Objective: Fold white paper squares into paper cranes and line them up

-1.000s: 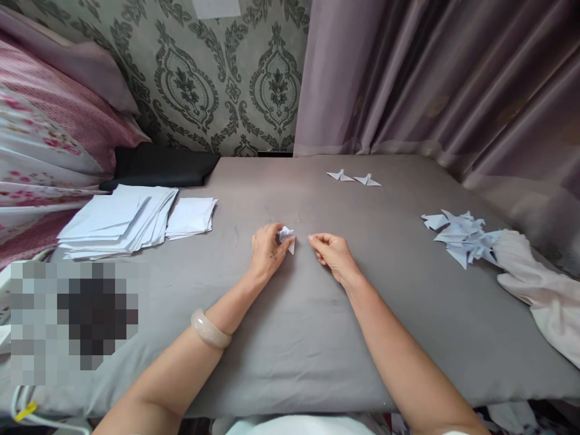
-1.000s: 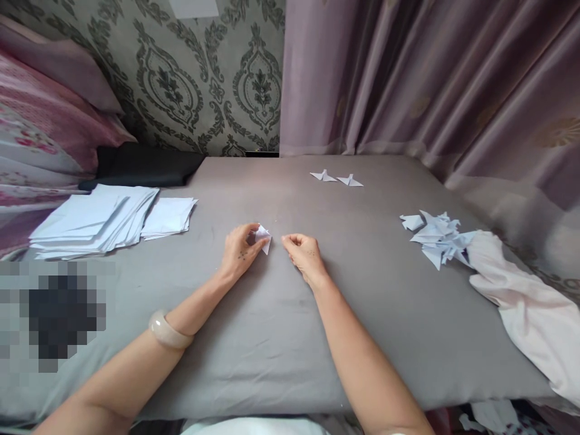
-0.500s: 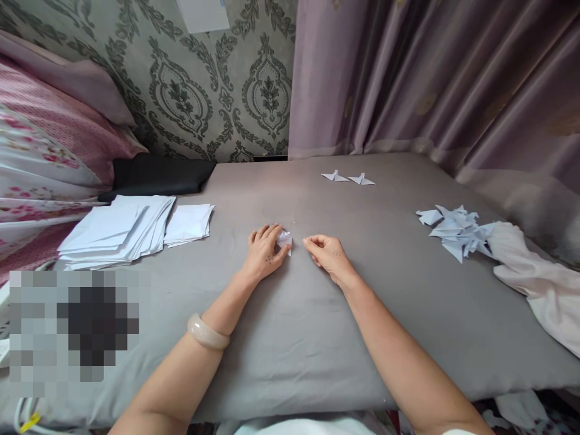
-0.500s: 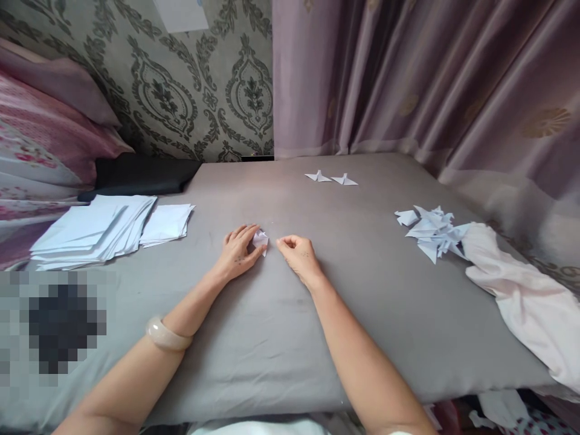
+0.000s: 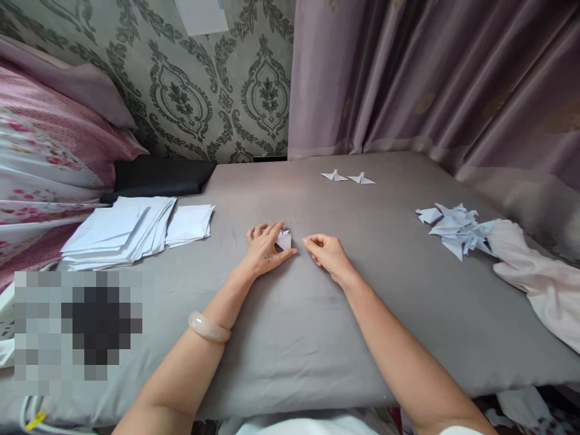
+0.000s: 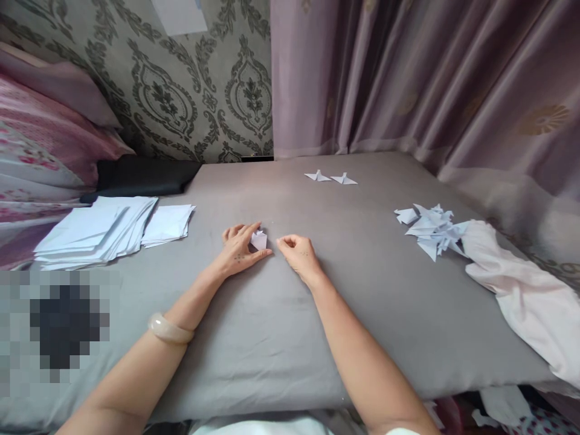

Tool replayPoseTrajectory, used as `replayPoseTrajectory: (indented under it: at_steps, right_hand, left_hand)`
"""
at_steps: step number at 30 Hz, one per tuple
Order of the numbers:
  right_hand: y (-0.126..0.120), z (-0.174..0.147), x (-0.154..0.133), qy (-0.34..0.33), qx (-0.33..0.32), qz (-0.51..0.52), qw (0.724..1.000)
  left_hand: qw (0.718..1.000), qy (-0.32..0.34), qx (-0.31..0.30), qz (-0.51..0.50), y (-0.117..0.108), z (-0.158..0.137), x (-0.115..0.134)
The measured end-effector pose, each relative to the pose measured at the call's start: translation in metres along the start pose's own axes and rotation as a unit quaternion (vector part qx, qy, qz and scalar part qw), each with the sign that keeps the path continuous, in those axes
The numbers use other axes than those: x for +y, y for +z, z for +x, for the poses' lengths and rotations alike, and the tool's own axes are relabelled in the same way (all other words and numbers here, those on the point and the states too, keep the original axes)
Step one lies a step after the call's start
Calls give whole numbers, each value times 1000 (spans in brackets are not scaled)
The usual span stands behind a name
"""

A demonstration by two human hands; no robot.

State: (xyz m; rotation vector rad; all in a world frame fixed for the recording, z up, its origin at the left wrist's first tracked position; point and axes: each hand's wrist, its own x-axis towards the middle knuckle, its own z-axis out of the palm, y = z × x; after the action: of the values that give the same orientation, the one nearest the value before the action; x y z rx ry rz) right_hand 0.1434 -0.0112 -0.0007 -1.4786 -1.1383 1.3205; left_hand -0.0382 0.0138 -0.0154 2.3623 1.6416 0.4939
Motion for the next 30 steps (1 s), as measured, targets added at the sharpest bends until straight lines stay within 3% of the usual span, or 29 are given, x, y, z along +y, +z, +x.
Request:
replayPoseTrajectory:
  at_steps: [6,14,18,23,26,30]
  right_hand:
    - [-1,2,4,-12,-1,-16,1000]
    - [-2,10,17,-78,16,-84,993]
    - [0,8,17,-111,19,-127,985]
    - [1,-2,11,-186,13,-237,954]
    - [1,-4,10,-213,22,-270,939]
    - [4,-1,13,-241,27,-252,937]
  left_hand:
    - [998,-46,15,32,-11,-13,9]
    - [992,-98,-70,40,-33,-28,15]
    - [983,-132,-104,-71,-40,-28,18]
    - [934,-184,-125,-279,-31,-26,25]
    - [944,-181,-75,-267,-21,-23,28]
    - [978,-102,39,-179,-10,-18,27]
